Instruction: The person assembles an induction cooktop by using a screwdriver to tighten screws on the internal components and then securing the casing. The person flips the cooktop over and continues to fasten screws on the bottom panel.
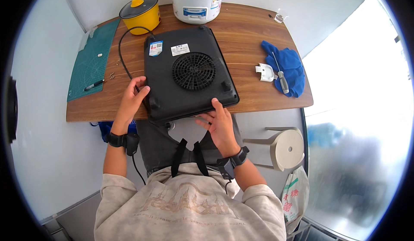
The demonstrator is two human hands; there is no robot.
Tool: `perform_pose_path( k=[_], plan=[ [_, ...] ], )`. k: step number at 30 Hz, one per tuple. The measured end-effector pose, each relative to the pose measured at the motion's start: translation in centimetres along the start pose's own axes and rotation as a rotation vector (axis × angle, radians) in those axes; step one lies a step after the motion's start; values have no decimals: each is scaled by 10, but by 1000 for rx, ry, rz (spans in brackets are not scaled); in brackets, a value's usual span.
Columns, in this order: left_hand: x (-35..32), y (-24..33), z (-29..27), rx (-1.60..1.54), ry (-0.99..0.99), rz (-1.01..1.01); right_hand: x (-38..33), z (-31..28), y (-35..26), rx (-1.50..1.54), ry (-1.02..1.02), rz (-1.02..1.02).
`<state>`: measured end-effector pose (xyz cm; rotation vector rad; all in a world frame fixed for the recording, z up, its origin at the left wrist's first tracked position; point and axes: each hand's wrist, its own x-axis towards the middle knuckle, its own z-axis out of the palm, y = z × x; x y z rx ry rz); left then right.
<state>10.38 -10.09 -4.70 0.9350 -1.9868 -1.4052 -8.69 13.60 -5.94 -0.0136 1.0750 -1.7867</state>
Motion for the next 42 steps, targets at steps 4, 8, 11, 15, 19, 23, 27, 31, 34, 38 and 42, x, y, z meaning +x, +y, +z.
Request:
perform_pose_path(
  k=[4,8,11,15,19,23,27,31,34,38,42],
  plan=[
    [11,-6,-10,-116,40,-29,7,-7,-1,-197,-170,220],
    [15,-16,-20,-130,20,-15,12,-11,-3,-311,-268,343],
    [16,-21,-20,-79,11,8,9,-11,-4,-342,-327,391],
    [12,-15,-17,-10,33,38,12,-13,-2,-306,-324,412],
    [12,-13,-21,60,22,66,14,-16,-5,-323,-317,403],
    [10,-19,-22,75,13,56,13,-15,-5,-360,-293,395],
    [7,-19,-25,119,7,89,11,-13,-8,-398,-280,400],
    [-4,-19,-31,155,-13,81,1,-12,-18,-491,-302,388],
    [-16,-15,-33,149,-6,61,-11,-16,-23,-527,-291,257],
    [-35,-14,-32,71,-16,25,-16,-35,-42,-567,-235,53],
    [-51,-13,-25,-55,14,-63,-3,-46,-57,-877,-48,-337]
  ],
)
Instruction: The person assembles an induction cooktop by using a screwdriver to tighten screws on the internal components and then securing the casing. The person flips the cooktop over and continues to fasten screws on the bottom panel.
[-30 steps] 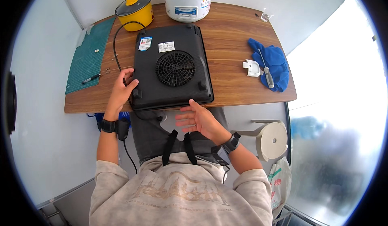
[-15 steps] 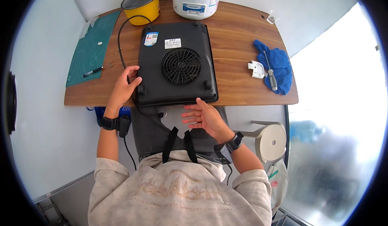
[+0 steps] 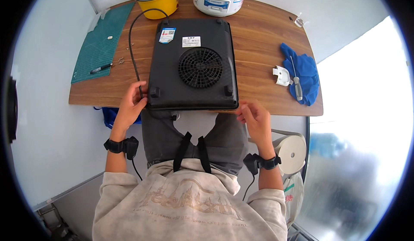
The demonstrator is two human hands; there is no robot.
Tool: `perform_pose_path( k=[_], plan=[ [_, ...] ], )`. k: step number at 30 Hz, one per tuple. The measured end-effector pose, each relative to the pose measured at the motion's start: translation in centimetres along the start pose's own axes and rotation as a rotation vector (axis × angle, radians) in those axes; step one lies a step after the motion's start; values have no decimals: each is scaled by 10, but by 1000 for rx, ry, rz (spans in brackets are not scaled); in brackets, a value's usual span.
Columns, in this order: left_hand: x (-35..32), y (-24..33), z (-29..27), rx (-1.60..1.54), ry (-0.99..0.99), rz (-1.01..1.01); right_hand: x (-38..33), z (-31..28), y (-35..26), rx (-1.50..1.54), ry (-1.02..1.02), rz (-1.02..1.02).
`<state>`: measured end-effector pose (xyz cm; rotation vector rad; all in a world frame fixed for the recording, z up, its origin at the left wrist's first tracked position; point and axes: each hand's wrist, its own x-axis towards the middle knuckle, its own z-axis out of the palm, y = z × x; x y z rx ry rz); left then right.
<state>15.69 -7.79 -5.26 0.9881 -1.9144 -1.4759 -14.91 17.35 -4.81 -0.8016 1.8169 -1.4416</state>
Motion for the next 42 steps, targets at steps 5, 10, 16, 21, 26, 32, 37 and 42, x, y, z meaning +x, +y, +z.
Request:
perform_pose_path(
  k=[5,10,16,21,26,32,37,42],
  plan=[
    [-3,-14,1,6,-5,40,22,1,14,-472,162,-284],
    [-1,-13,1,-14,-19,19,19,7,21,-449,118,-304],
    [-3,-13,5,-19,15,2,18,7,22,-474,94,-362],
    [7,-5,4,88,-34,-1,17,5,33,-434,117,-332],
    [3,1,0,127,-17,-8,21,3,37,-383,74,-229],
    [-3,-15,7,134,49,113,23,-1,46,-290,83,-161],
    [-13,-28,19,93,224,218,17,4,41,-418,124,-208],
    [-14,-21,8,-107,483,269,-1,14,25,-261,234,-320]
  ],
)
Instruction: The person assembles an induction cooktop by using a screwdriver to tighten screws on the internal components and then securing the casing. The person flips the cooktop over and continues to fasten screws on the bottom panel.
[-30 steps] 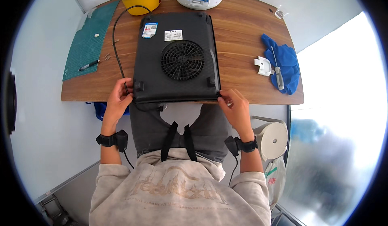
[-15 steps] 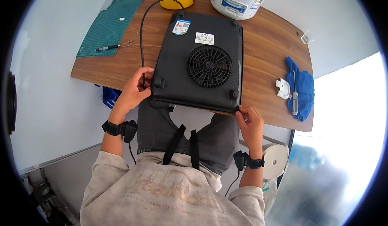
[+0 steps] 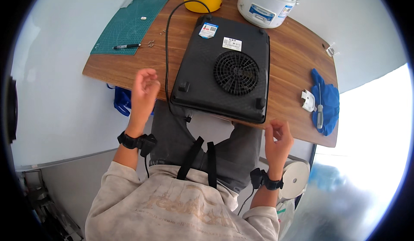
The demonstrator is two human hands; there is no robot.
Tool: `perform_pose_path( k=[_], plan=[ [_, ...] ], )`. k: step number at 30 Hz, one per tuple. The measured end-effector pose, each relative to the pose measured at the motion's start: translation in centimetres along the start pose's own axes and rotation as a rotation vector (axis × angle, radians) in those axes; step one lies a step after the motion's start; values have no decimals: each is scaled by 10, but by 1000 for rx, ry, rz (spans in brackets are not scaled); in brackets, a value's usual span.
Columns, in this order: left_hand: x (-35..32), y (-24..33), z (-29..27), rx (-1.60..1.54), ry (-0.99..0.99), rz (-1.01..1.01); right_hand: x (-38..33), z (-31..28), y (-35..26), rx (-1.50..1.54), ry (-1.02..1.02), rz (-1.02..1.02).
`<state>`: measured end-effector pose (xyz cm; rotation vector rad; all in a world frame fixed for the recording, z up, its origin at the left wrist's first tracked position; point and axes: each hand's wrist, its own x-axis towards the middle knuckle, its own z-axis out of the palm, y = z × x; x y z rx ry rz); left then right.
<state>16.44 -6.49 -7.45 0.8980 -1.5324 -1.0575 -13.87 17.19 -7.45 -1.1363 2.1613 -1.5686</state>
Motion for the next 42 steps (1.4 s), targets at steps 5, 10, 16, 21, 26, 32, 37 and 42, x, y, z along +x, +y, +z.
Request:
perform_pose_path(
  k=[5,10,16,21,26,32,37,42],
  plan=[
    [41,80,34,-863,46,-146,-14,70,-60,846,-664,76],
    [83,121,58,-1448,-164,-165,-38,161,-91,1134,-890,4],
    [104,112,43,-1631,-179,-234,-60,191,-86,1157,-878,-103],
    [125,99,20,-1432,-145,-220,-62,172,-88,583,-1132,-346],
    [150,46,-31,-749,15,-322,-28,142,-68,618,-958,-147],
    [160,-41,-60,423,-218,-102,-15,109,-54,511,-888,-44],
    [166,-72,-65,765,-200,182,-20,100,-42,497,-871,26],
    [165,-56,-49,937,-264,195,-23,90,-34,511,-829,105]
  ],
)
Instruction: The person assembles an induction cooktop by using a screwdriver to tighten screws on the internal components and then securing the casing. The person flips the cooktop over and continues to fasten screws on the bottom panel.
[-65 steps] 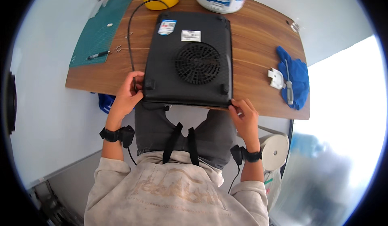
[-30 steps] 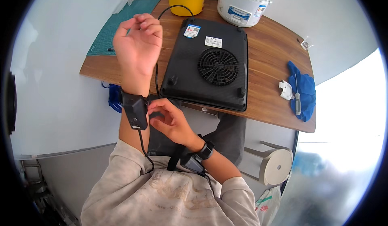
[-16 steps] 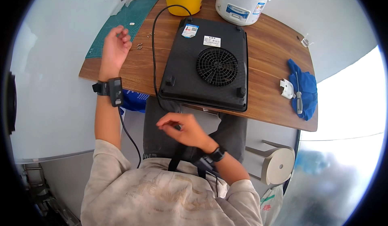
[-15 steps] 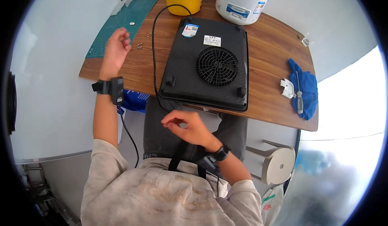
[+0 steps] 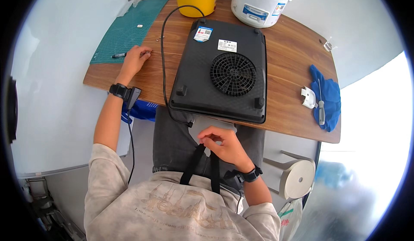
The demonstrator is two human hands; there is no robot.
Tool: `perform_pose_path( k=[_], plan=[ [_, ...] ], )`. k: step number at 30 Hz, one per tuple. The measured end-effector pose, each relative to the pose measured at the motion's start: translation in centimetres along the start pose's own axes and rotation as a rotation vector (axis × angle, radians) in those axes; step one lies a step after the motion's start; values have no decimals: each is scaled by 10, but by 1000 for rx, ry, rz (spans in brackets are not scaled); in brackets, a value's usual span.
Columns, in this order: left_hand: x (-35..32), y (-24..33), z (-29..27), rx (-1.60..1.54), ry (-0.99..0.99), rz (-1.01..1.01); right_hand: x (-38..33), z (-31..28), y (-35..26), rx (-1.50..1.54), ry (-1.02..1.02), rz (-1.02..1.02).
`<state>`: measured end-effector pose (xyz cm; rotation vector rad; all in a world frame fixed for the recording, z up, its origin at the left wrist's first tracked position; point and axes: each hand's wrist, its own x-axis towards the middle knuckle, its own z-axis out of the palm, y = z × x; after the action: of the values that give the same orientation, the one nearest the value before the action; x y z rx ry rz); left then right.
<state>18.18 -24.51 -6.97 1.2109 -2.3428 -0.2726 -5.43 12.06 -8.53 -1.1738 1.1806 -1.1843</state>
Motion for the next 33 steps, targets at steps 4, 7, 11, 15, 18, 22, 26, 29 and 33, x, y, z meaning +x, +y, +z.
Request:
perform_pose_path(
  k=[4,7,11,15,18,22,26,29,33],
  plan=[
    [2,-2,0,-39,12,34,-3,-5,2,3,15,5],
    [2,-9,3,-63,39,33,-6,-7,7,20,24,16],
    [4,-12,4,-166,29,-27,-11,-10,10,18,45,22],
    [4,-31,-2,-232,11,-55,-14,-14,5,17,66,35],
    [4,-11,-13,-479,-46,-310,-19,-20,5,18,106,46],
    [-3,-17,-26,-585,-29,-334,-21,-23,7,26,117,79],
    [-9,-21,-29,-718,-92,-330,-20,-24,9,25,114,90],
    [-14,-20,-31,-765,-116,-318,-17,-25,9,18,101,92],
    [-20,-3,-35,-797,-142,-287,-16,-25,11,33,102,97]
  ],
)
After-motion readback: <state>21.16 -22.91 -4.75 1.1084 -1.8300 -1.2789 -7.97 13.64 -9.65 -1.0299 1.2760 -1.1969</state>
